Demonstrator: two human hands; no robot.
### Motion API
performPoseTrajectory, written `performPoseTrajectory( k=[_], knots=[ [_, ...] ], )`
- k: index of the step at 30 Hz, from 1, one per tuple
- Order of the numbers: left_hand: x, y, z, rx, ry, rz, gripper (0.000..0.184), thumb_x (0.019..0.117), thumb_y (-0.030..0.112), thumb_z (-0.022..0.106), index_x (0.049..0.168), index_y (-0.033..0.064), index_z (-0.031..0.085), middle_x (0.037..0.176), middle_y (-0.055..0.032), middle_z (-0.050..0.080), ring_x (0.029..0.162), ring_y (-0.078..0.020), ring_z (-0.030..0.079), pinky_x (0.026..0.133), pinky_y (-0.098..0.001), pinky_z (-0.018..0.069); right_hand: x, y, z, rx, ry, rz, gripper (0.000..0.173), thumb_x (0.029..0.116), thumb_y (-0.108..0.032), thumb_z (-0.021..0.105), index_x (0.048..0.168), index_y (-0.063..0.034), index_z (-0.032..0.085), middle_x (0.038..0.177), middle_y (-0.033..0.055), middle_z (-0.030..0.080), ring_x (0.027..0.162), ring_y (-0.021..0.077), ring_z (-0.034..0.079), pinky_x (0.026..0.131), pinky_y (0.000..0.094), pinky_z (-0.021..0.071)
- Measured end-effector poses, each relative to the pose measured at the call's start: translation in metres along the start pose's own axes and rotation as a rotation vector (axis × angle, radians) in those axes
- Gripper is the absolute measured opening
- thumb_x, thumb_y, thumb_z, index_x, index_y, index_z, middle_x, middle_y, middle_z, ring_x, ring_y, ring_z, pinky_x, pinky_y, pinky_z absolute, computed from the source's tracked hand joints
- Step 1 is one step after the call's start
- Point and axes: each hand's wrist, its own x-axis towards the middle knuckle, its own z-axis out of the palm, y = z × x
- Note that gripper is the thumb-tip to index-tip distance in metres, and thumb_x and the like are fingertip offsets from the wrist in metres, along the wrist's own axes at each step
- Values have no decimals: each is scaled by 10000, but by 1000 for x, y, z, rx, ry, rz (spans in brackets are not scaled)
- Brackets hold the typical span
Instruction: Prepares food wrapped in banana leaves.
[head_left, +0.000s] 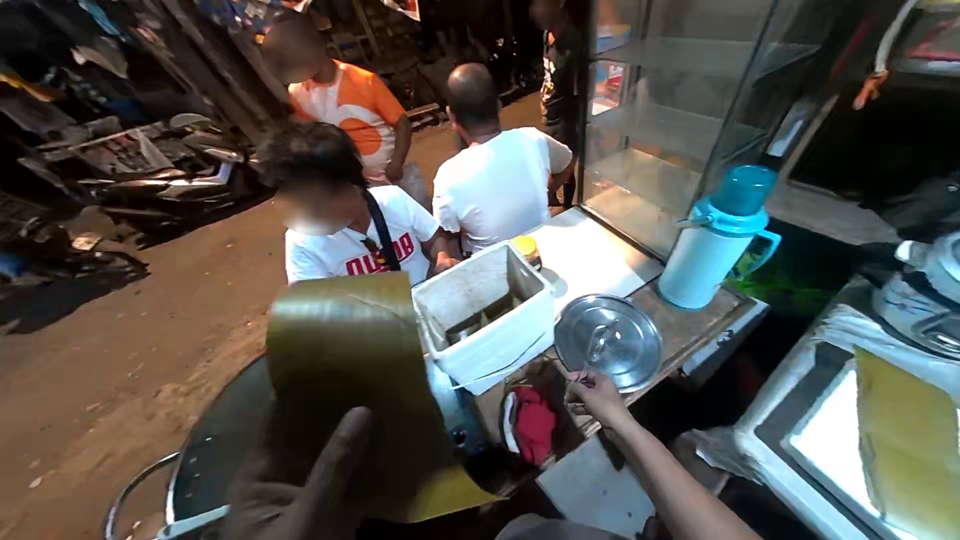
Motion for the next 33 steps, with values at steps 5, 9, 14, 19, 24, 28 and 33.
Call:
performPoseTrajectory(
  k=[5, 9, 14, 19, 24, 28, 33],
  knots=[
    [7, -29, -25, 12, -9, -224, 564, 961, -18, 586, 1464, -89, 338, 1236, -38, 668, 1094, -76, 676, 960, -278, 582, 8, -21, 60, -426, -86, -28, 712, 989, -351, 654, 1529, 23, 381, 1488, 289, 469, 1360, 395, 494, 1129, 541, 399],
    [21, -48, -34, -54, -112, -363, 521, 1007, -12, 497, 1501, -77, 345, 1328, -138, 635, 1169, -165, 664, 1004, -332, 571, -39, -48, 77, -129, 7, -364, 440, 1041, -285, 547, 1363, 10, 601, 1323, 181, 636, 1182, 265, 638, 1000, 420, 532],
    [28, -76, -16, -41, -406, -380, 308, 1037, 44, 494, 1322, -45, 568, 1145, -89, 727, 1048, -162, 712, 951, -343, 597, -109, -111, 73, 383, -776, -262, 599, 970, -587, 587, 1325, -105, 568, 1166, -13, 712, 1064, 101, 675, 939, 309, 560],
    [38, -96, 1, 73, -550, -438, 301, 937, 208, 742, 1168, 22, 689, 1023, -56, 769, 926, -165, 749, 833, -342, 642, -111, -153, 66, 873, -409, -224, 390, 1118, -262, 326, 1355, -5, 498, 1192, 188, 684, 1097, 272, 690, 969, 459, 578],
    [35, -109, 16, 3, -305, -774, 355, 855, 95, 802, 1162, -5, 654, 1021, -143, 734, 876, -277, 744, 702, -434, 654, -99, -155, 44, 913, -68, -324, 317, 1111, -182, 365, 1322, 19, 489, 1115, 178, 691, 1007, 248, 717, 896, 437, 609],
    [32, -120, 34, 515, -281, -422, 401, 800, 117, 756, 1187, 46, 676, 977, -42, 740, 826, -125, 716, 735, -313, 610, -95, -124, 44, 198, 17, -558, 334, 1054, -130, 459, 1316, 72, 506, 1162, 73, 685, 1080, 57, 668, 970, 247, 559],
    [64, -80, 40, 871, -662, -45, 255, 944, 145, 626, 1144, 226, 761, 1130, -1, 705, 1023, -134, 681, 895, -360, 586, -80, -121, 26, -486, -280, -525, 384, 1036, -229, 406, 1271, -33, 639, 1130, 101, 695, 1072, 143, 660, 958, 385, 531]
  ],
)
